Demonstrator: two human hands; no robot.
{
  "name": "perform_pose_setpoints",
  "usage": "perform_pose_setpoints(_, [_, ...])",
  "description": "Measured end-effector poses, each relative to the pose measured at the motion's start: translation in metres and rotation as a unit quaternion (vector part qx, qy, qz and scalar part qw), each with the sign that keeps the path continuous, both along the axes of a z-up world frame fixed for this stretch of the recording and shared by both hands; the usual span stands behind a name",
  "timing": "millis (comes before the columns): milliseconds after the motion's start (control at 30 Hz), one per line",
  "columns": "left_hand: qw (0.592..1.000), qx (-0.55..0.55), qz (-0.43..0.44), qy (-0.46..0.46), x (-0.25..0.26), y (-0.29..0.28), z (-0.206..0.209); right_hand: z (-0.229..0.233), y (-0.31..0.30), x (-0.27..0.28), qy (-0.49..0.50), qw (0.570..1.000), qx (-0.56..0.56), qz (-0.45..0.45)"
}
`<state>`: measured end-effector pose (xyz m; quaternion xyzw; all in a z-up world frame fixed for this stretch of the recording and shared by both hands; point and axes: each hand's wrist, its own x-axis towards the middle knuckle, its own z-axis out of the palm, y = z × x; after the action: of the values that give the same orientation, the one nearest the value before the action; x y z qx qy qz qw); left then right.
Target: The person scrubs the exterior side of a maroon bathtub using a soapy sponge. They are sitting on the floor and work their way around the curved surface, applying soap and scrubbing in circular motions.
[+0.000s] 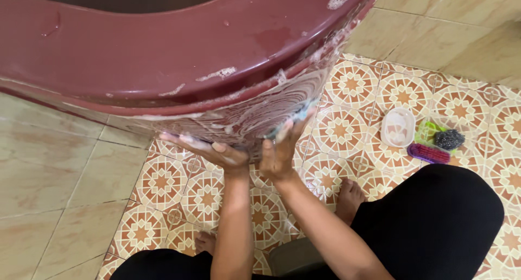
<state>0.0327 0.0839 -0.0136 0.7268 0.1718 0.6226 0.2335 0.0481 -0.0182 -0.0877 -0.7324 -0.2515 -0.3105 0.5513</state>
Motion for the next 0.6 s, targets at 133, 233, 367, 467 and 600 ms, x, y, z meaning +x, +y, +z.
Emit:
perform_pose_setpoints(133, [1.0, 0.026, 0.007, 0.004, 0.001, -0.002, 0.001, -0.035, -0.016, -0.036, 0.011, 0.986, -0.162, 0.036])
perform_pose_setpoints(233, [1.0, 0.021, 0.003, 0.007, -0.001, -0.002, -0.002, -0.045, -0.017, -0.037, 0.0, 0.971, -0.236, 0.031])
perform_pose_setpoints(367, [1.0, 0.025, 0.007, 0.0, 0.0, -0.002, -0.004, -0.017, -0.018, -0.01, -0.052, 0.991, -0.121, -0.002])
perform_pose_setpoints(467, [1.0, 0.023, 0.004, -0.002, 0.002, -0.006, -0.003, 0.006, -0.015, -0.002, 0.028, 0.999, -0.035, 0.006])
perform_pose_setpoints(600, [0.999, 0.033, 0.0, 0.003, 0.002, -0.006, -0.003, 0.014, -0.008, -0.008, 0.216, 0.974, 0.073, 0.009])
